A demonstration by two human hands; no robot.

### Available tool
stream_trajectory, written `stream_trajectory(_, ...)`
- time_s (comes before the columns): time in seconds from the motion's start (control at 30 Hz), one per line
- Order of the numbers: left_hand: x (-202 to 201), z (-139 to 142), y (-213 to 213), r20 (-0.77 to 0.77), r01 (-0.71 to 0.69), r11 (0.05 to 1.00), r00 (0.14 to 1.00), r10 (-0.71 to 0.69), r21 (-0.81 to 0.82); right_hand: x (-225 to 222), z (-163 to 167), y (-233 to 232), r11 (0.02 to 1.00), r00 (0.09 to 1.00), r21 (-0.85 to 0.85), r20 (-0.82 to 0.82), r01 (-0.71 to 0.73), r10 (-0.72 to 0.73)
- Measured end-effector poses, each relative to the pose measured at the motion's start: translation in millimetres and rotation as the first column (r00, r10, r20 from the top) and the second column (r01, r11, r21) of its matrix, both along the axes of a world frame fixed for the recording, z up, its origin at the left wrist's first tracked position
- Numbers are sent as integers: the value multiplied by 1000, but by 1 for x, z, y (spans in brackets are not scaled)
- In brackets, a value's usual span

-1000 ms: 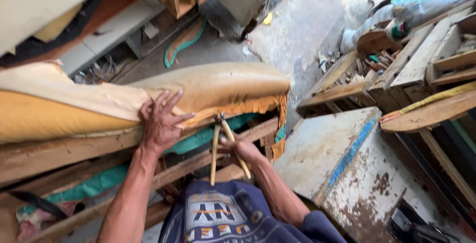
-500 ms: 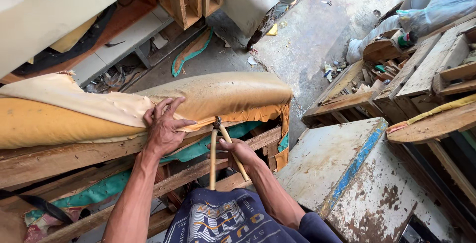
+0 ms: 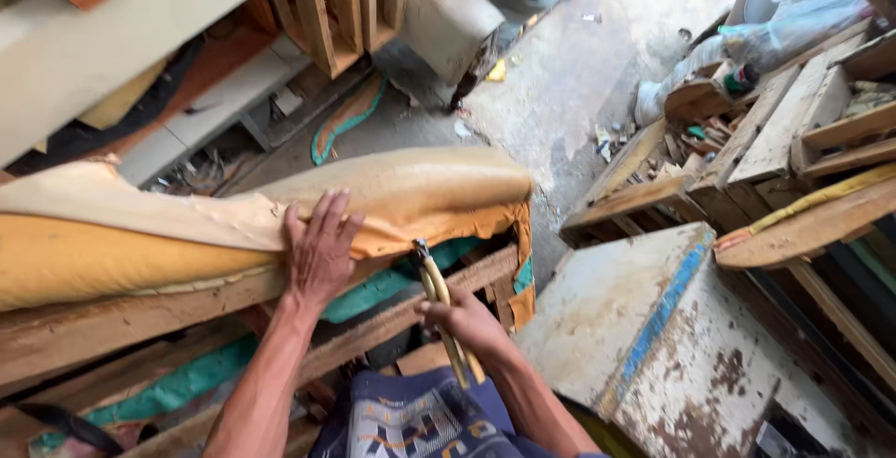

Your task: The person uses pincers to pull tacks and staples from the wooden frame of an upholstered sofa, then tears away the old fabric and foam covering by hand, working around the frame section by section and discarding stripped material on the floor.

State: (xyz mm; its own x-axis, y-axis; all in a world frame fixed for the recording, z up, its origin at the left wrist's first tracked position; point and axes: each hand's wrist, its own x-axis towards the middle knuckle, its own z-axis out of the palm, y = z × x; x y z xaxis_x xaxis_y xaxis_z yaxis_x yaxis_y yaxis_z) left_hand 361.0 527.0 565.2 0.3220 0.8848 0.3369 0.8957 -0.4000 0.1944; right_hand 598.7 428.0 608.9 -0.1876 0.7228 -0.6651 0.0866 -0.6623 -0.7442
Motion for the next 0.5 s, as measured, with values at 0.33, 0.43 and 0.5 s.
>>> stream_trajectory(0.33,3,-24,18,191,189,959,970,-149,-212,52,-118,-2,904,761,-371,-518,211,-390)
stream_trajectory(0.43,1,-17,20,235,186,941,965,-120,-284,62,-114,13,912,770,-357,-518,201,-373)
stream_trajectory(0.5,2,-14,24,229,198,927,965,-127,-317,69,-109,22,938,814,-307,-497,158,-300)
